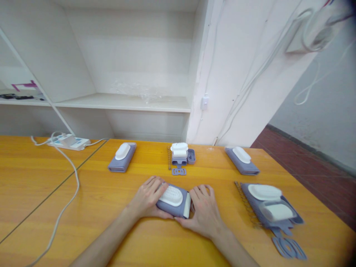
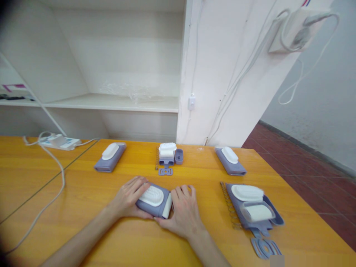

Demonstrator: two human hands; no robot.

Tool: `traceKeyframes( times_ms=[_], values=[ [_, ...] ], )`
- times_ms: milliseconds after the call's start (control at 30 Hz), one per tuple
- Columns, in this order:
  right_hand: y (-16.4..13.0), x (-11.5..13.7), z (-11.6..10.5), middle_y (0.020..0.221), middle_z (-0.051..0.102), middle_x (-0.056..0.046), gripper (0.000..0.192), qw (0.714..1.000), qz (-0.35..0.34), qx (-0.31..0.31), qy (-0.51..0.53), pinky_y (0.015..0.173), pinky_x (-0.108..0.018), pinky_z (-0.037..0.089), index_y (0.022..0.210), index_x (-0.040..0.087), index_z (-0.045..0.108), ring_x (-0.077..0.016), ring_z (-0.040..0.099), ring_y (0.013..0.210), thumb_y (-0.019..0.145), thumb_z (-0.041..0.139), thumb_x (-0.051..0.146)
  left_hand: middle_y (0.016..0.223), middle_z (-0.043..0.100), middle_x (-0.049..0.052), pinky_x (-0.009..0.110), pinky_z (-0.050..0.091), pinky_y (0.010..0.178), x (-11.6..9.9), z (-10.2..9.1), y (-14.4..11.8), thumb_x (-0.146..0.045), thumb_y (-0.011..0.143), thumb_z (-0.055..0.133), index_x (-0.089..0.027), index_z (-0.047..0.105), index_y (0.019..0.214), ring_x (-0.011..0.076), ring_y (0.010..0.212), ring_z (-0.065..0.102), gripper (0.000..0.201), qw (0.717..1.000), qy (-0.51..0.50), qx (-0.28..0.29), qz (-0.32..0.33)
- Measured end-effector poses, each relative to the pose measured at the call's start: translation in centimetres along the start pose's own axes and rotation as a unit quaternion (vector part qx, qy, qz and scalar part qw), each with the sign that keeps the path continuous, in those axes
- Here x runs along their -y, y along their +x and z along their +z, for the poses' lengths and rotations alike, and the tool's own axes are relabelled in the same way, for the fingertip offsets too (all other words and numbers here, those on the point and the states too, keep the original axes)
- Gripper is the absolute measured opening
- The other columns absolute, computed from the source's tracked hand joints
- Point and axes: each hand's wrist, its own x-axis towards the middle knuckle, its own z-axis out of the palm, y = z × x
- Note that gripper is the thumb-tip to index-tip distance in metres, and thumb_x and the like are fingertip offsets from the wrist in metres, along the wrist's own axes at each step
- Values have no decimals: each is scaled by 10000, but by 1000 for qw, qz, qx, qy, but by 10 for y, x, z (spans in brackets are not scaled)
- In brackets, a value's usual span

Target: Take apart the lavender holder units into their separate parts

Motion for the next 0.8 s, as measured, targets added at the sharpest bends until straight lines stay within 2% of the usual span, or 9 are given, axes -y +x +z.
traceKeyframes(
  times_ms=[267,433,533,667,800],
  values=[
    [-2,0,0,813,580,-21,546,1000,8,-5,-4,868,-427,290,810,218,552,-233,457,847,559,674,688,970,607,164,450,494,859,1,2,-2,-755,596,611,-116,521,1082,312,937,596,808,1000,-4,-4,4],
    [1,-7,0,823,586,-55,579,997,56,-26,-39,819,-417,321,771,207,536,-241,469,830,596,618,753,952,600,136,408,496,812,-1,1,-1,-713,635,627,-148,512,1095,287,906,602,737,996,-12,13,-85],
    [1,-7,-1,838,594,-70,571,997,49,-40,-50,867,-456,321,806,205,546,-251,486,837,627,603,745,932,598,124,405,492,803,-1,0,2,-721,644,612,-155,519,1085,278,891,600,723,996,-25,23,-84],
    [-2,-7,0,900,618,-66,510,998,20,-54,-18,968,-514,280,936,208,551,-257,525,883,693,627,651,932,594,130,415,486,804,-2,-1,3,-704,661,614,-144,524,1084,284,896,591,707,996,-28,33,-83],
    [-4,-12,8,977,625,-51,302,994,-8,-99,47,1014,-479,282,1064,216,503,-221,547,938,835,582,397,929,596,131,426,485,810,-1,-1,3,-703,665,612,-138,529,1095,286,895,589,714,997,-24,38,-70]
  ],
)
